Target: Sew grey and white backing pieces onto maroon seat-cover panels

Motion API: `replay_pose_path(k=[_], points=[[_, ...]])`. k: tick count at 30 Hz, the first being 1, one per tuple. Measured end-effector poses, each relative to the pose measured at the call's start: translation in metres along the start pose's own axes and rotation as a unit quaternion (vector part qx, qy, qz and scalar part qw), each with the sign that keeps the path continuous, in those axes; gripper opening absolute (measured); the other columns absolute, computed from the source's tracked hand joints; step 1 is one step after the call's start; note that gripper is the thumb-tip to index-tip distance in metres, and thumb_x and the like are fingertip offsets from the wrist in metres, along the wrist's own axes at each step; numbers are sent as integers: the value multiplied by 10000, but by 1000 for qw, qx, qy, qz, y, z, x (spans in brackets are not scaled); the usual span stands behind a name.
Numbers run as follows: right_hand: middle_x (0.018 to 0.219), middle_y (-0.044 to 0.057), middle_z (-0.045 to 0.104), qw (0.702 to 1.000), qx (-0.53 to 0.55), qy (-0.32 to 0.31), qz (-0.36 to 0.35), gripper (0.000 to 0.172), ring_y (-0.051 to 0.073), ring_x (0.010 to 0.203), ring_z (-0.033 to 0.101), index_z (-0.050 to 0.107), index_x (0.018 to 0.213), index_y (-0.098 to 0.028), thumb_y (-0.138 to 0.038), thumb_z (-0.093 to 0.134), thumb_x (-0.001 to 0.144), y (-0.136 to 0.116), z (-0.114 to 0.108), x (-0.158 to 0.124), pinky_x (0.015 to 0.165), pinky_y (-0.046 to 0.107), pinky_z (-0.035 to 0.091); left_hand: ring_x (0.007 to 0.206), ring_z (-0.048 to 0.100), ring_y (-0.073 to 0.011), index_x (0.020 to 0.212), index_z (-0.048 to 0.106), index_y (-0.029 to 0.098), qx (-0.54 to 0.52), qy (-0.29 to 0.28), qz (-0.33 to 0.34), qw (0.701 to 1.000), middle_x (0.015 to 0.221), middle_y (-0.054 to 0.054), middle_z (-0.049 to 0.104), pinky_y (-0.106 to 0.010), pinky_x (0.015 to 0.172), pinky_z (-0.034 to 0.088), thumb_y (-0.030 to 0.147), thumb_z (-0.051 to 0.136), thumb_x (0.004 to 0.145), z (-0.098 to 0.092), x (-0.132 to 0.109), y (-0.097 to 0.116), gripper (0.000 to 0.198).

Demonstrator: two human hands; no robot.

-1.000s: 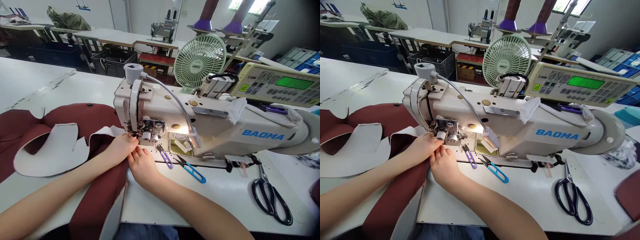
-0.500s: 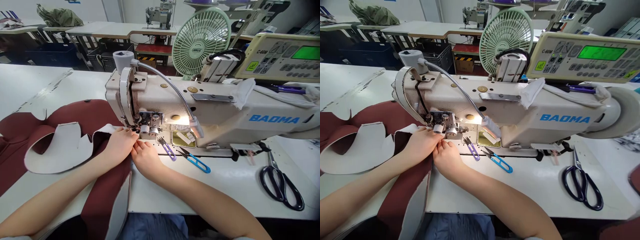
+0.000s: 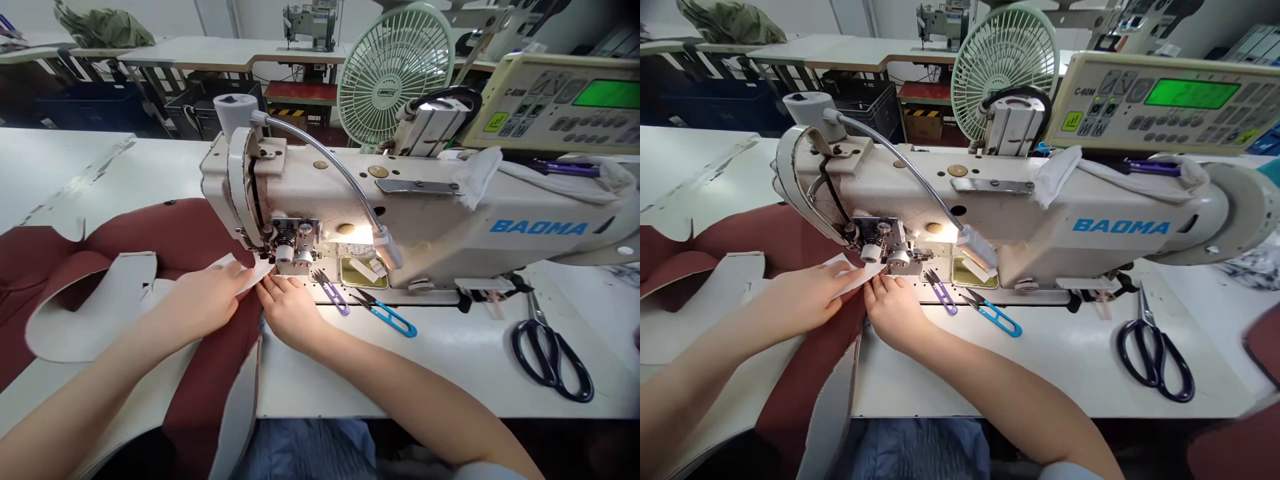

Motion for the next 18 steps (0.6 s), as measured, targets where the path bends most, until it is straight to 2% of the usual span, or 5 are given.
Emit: replay_pose_path(k=[4, 7, 10, 14, 18], points=[[1233, 118, 674, 991, 118, -20, 52, 317, 219, 1072, 632, 666, 1211, -123, -228, 498, 964, 26, -12, 1, 882, 338, 469, 952, 603, -301, 1057, 658, 221, 42, 12, 69, 997, 935, -84, 678, -411, 782, 416, 232, 435, 960, 6, 14, 16, 243], [899, 74, 745, 972, 135, -20, 192, 282, 175, 831, 666, 739, 932, -158, -334, 525, 981, 75, -21, -4, 753, 267, 441, 832, 615, -249, 921, 625, 199, -35, -25, 61, 997, 869, -57, 675, -377, 757, 423, 128, 427, 900, 20, 23, 19, 211], [694, 53, 686, 945, 100, -25, 312, 361, 158, 672, 619, 670, 670, -163, -358, 561, 953, 115, -23, -16, 599, 248, 354, 786, 629, -231, 1009, 567, 201, -132, -43, -4, 990, 858, -31, 687, -333, 692, 430, 173, 491, 830, 33, 26, 8, 197], [661, 35, 650, 948, 120, -10, 293, 365, 143, 643, 580, 636, 664, -174, -332, 506, 967, 120, -21, -16, 572, 233, 315, 810, 660, -245, 1147, 556, 219, -161, -45, -64, 984, 917, -27, 713, -322, 654, 433, 252, 445, 873, 46, 27, -5, 298], [659, 38, 622, 966, 102, -2, 236, 359, 157, 665, 565, 635, 713, -178, -356, 469, 978, 116, -27, -10, 604, 232, 338, 802, 653, -216, 1075, 634, 230, -110, -24, -35, 993, 1075, -42, 660, -308, 619, 419, 236, 405, 917, 44, 28, 0, 278]])
Point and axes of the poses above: each hand's wrist, its own x-axis towards the middle knuckle, its own z-axis out of the palm, y = z × x, the point moved 10 cm from there along x, towards the middle knuckle
